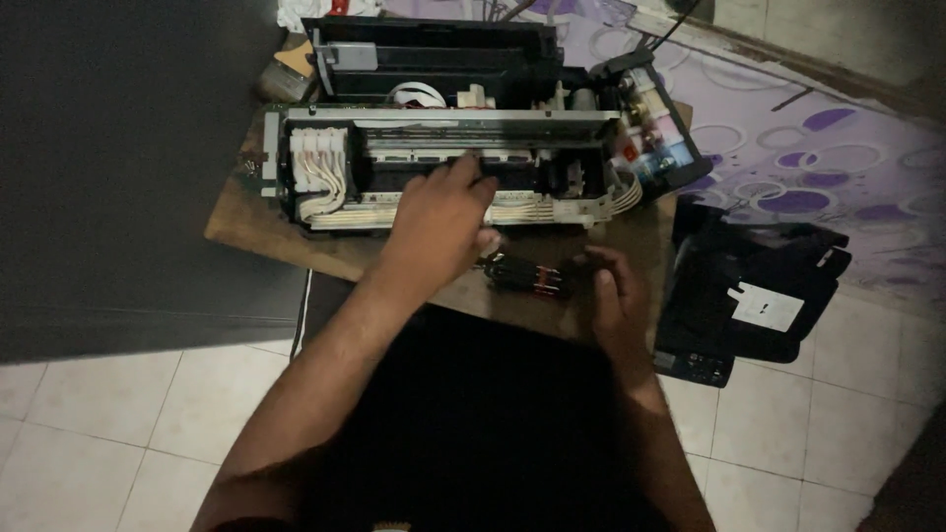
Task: The person disassembles a printer using a screwdriver and cleans the internal components with a brush. They remove screws, detach a belt from the carriage, and wipe away debris from the metal rails.
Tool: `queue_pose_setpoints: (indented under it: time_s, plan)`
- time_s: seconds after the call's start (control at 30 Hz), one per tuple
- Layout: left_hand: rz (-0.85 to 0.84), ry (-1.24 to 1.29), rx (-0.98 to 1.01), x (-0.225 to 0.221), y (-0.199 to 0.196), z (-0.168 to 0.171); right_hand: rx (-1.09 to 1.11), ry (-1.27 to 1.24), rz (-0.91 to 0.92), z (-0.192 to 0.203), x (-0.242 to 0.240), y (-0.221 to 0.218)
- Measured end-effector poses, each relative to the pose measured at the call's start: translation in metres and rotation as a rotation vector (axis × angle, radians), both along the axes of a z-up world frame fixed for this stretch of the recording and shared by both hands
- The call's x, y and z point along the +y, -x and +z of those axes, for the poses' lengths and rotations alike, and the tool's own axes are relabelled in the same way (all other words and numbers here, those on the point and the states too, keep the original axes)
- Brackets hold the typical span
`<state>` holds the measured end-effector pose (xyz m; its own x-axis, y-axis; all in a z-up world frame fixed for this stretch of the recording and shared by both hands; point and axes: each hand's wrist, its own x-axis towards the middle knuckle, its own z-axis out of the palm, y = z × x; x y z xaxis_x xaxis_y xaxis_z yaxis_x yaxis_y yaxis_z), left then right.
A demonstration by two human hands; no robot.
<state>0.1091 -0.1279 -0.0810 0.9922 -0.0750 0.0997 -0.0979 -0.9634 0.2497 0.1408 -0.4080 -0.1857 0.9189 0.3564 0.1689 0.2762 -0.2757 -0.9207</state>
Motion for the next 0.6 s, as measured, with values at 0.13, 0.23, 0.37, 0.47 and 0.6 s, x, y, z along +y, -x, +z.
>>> queue_pose_setpoints:
  time_s: [0.13, 0.23, 0.37, 0.47, 0.6]
  plan:
    - [-0.004, -0.022, 0.068, 0.004, -0.009, -0.010, -0.034, 0.005, 0.028, 0.003, -0.001, -0.003]
    - [-0.019, -0.001, 0.045, 0.009, -0.012, -0.025, -0.037, -0.005, 0.012, -0.007, -0.002, -0.003]
    - [-0.018, 0.122, 0.002, 0.025, 0.008, 0.002, -0.026, -0.001, 0.032, 0.000, -0.002, -0.001]
    - [-0.081, 0.243, -0.119, 0.046, 0.042, 0.036, 0.018, -0.010, 0.015, 0.003, 0.000, 0.002]
    - [0.122, 0.168, 0.203, 0.071, 0.078, 0.088, 0.052, -0.013, 0.032, 0.011, 0.002, 0.002]
